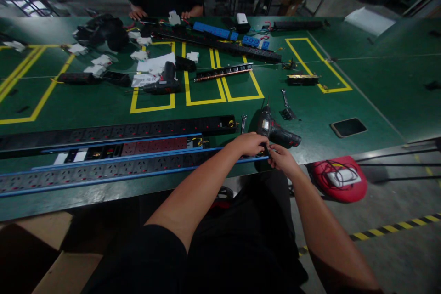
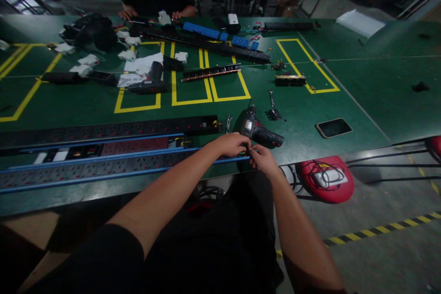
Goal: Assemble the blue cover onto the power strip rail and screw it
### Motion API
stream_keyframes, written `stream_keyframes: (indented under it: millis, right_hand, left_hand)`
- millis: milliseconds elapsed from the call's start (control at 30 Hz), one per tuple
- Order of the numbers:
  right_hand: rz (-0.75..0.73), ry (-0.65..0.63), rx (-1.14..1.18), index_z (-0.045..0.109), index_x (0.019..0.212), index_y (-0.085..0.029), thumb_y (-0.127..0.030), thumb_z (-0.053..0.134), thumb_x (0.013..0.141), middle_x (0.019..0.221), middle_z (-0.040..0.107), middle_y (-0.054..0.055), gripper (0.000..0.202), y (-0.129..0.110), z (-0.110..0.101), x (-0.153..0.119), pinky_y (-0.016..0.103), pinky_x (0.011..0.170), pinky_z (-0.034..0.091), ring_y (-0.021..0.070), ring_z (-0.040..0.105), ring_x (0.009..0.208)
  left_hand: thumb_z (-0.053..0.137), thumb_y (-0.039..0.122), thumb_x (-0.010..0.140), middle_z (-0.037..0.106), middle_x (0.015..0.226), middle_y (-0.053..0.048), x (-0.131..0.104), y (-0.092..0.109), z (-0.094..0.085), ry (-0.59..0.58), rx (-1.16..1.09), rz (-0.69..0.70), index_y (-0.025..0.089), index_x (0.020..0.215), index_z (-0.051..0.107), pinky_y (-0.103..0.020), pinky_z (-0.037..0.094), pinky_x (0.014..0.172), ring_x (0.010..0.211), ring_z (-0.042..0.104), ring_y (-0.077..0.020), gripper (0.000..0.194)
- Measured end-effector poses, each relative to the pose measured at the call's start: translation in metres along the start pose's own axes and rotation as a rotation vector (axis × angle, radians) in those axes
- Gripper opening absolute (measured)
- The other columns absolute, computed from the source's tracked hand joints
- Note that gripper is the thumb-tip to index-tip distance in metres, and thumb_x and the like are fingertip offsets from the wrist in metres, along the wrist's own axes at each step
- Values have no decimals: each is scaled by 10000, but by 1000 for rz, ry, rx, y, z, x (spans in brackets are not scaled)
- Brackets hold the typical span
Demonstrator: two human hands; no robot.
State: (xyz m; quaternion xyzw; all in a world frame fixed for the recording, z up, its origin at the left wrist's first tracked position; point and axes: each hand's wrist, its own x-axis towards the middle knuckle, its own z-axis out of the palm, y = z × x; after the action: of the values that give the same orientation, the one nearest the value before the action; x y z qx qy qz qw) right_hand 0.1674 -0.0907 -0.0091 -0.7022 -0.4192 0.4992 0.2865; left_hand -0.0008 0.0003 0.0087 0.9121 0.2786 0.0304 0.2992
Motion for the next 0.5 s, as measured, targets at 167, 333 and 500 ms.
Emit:
stream_keyframes:
  millis: [167,333,500]
  right_hand:
    - [-4,-21,41,561,933,-207,-404,594,765,498,557,-55,261,1,-1,0,148,321,250,86,484,365]
    - [-3,4,-28,568,951,-206,-397,576,795,504,550,-61,247,4,-1,3,144,326,271,79,482,366]
    - [-9,-1,-39,570,964,-202,-409,563,812,513,552,-58,256,6,-1,4,140,324,274,77,483,372]
  left_hand:
    - [536,287,885,682,1101,3,0,0,0,4,-1,12,298,1126,640,-303,465,872,1055,572,-200,263]
    - [533,289,880,685,1087,-2,0,-1,0,4,-10,13,292,1128,642,-305,470,860,1047,572,-203,271]
    - [528,280,881,681,1107,-15,1,-1,1,7,-6,17,280,1143,636,-314,466,870,1048,567,-207,284]
